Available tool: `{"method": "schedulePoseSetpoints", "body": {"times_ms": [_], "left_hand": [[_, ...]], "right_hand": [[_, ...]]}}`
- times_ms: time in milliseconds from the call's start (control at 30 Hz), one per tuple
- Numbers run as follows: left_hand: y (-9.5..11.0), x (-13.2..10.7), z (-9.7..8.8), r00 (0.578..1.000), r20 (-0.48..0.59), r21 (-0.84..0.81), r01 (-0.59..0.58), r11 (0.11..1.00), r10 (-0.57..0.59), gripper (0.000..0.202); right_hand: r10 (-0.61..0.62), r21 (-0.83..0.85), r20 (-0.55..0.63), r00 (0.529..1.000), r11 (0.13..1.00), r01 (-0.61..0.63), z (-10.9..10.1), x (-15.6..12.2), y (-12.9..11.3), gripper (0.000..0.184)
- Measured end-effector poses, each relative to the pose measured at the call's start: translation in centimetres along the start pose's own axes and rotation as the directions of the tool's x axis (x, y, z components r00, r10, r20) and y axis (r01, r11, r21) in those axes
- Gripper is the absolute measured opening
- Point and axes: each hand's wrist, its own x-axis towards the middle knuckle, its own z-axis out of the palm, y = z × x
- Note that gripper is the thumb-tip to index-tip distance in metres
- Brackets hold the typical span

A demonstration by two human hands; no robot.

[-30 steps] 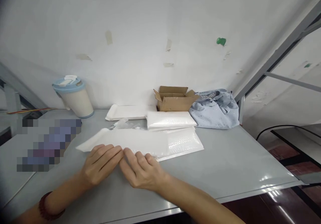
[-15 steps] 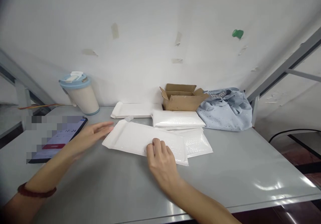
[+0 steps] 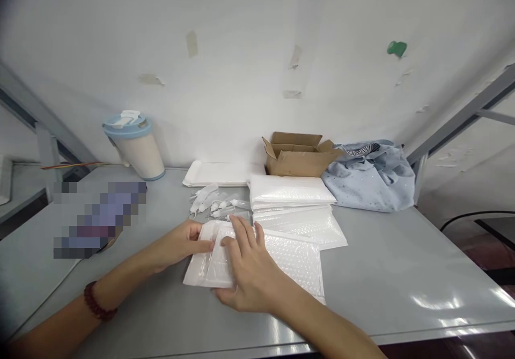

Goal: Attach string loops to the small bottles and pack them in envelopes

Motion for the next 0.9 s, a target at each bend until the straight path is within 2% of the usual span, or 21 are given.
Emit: {"method": "schedulePoseSetpoints", "body": {"times_ms": [100,333,433,533,667,767,833,900], "left_hand": [[-0.2,0.2,0.9,1.000,0.025,-0.028,-0.005,1.000,0.006,0.014],[-0.4,0.5,1.5,0.986,-0.154,0.052,-0.050,0.997,0.057,0.023],[-0.8,0.8,1.3,0.969,-0.218,0.159,-0.081,0.984,0.115,0.022],[-1.0,0.9,1.0,0.945,-0.280,0.296,-0.086,0.951,0.172,0.023],[-0.5,0.7,0.1,0.888,-0.356,0.516,-0.073,0.853,0.291,0.034],[-0.1,0.3,-1.4,0.809,-0.443,0.625,-0.032,0.780,0.388,0.034],[0.0,0.1,-2.8,0.734,-0.523,0.683,0.056,0.728,0.433,0.030],[-0.1,0.1,-4.0,0.699,-0.564,0.724,0.162,0.670,0.440,0.028]], "right_hand": [[0.029,0.069,-0.010,1.000,0.997,-0.028,-0.1,0.2,0.2,0.065],[-0.067,-0.044,-0.187,0.980,0.997,0.060,0.4,0.3,0.6,0.052],[-0.091,-0.093,-0.206,0.974,0.993,0.073,0.3,0.3,0.6,0.045],[-0.067,-0.131,-0.170,0.983,0.990,0.044,0.1,0.3,0.8,0.044],[-0.011,-0.128,-0.153,0.988,0.992,-0.009,0.0,0.4,1.4,0.044],[0.036,-0.072,-0.191,0.981,0.996,-0.051,-0.2,0.3,2.1,0.041],[0.079,-0.020,-0.211,0.974,0.996,-0.086,-0.4,0.3,2.4,0.041],[0.119,0.036,-0.220,0.968,0.993,-0.114,-0.6,0.3,2.7,0.042]]}}
